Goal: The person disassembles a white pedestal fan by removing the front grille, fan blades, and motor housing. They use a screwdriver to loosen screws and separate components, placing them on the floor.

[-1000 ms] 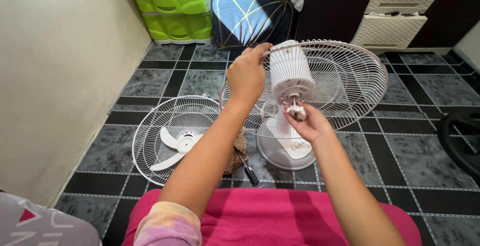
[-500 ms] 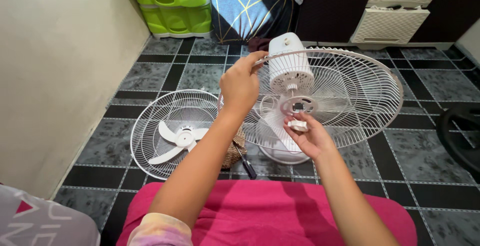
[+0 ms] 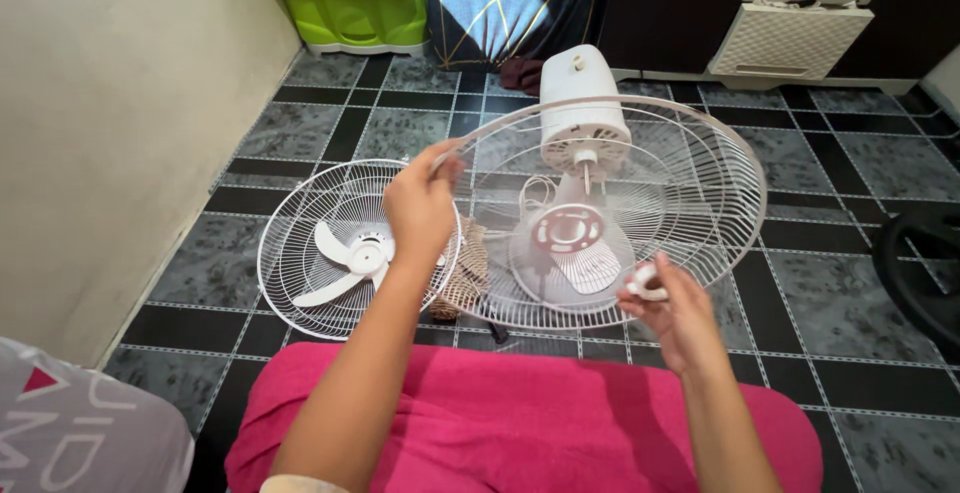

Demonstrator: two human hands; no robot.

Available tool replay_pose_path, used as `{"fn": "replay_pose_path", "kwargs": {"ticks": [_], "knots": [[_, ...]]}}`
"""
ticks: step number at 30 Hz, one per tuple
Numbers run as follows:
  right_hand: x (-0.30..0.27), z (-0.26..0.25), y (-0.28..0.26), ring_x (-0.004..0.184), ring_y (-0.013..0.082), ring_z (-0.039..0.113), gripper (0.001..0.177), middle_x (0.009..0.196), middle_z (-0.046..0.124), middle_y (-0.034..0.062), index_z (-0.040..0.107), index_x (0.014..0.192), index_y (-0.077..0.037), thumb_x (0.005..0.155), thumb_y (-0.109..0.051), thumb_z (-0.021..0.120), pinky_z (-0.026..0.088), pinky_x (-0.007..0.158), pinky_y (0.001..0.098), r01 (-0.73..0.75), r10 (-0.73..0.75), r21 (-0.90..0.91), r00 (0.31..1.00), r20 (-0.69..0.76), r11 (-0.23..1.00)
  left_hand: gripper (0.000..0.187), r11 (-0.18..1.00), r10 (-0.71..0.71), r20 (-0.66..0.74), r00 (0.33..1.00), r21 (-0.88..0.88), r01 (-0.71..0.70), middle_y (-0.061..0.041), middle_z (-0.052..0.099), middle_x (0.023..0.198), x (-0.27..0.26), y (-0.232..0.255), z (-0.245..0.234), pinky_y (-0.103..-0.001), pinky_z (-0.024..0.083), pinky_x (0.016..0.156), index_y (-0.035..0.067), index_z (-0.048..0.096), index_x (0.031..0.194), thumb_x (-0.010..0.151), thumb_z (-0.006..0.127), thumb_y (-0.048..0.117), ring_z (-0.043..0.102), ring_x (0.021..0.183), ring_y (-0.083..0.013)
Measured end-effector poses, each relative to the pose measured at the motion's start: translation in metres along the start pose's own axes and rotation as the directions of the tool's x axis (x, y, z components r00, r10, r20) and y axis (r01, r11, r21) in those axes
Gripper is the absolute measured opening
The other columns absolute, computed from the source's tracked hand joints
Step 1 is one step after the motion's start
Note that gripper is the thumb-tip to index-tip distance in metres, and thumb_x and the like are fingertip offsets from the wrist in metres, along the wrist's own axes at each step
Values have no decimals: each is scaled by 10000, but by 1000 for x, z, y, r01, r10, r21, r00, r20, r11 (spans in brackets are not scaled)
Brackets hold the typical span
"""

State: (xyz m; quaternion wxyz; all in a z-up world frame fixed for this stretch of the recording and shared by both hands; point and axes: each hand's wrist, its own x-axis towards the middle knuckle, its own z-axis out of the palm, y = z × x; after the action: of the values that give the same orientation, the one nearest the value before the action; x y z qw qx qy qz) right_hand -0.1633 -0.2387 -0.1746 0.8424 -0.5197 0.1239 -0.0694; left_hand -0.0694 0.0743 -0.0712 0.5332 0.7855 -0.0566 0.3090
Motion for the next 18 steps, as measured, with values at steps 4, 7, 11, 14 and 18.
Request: {"fn": "replay_pose_path", "kwargs": {"ticks": [4,7,11,14,18], "knots": [[-10,-3,-5,823,274,705,588,1084,625,124,284,1407,-9,976,-198,637,619,764,426,406,-442,-211,881,-170,889,234,988,-68,-16,998,-142,65,-46,793,880,-9,-23,-20,-245,571,695,77,750,1189,1000,618,118,730,754,-93],[-16,-10,-9,810,273,705,731,1093,632,150,108,1549,-56,1028,-188,604,622,772,415,459,-501,-217,837,-220,862,214,966,-208,-35,978,-167,199,-50,777,874,-16,-39,-37,-244,548,658,60,754,1178,1033,627,155,683,717,-97],[-10,-18,-15,825,250,710,613,1012,630,132,341,1520,19,1036,-240,612,605,752,406,240,-265,-210,959,-103,948,218,922,-229,-62,971,-333,196,-49,767,896,-21,-62,-66,-224,551,649,38,733,1188,1037,616,144,700,743,-76],[-3,-16,-5,824,251,719,579,979,660,114,473,1449,43,990,-267,642,607,782,393,60,-70,-294,997,-25,954,213,892,-309,-83,948,-372,258,-55,761,898,-24,-81,-90,-221,520,611,32,730,1182,1027,625,134,683,714,-81],[3,-4,10,836,265,727,605,960,679,105,489,1432,27,946,-282,671,583,800,381,52,-46,-356,999,25,933,196,843,-399,-92,912,-427,326,-59,766,890,-20,-104,-115,-228,526,579,45,727,1165,1015,638,136,684,684,-93]]}}
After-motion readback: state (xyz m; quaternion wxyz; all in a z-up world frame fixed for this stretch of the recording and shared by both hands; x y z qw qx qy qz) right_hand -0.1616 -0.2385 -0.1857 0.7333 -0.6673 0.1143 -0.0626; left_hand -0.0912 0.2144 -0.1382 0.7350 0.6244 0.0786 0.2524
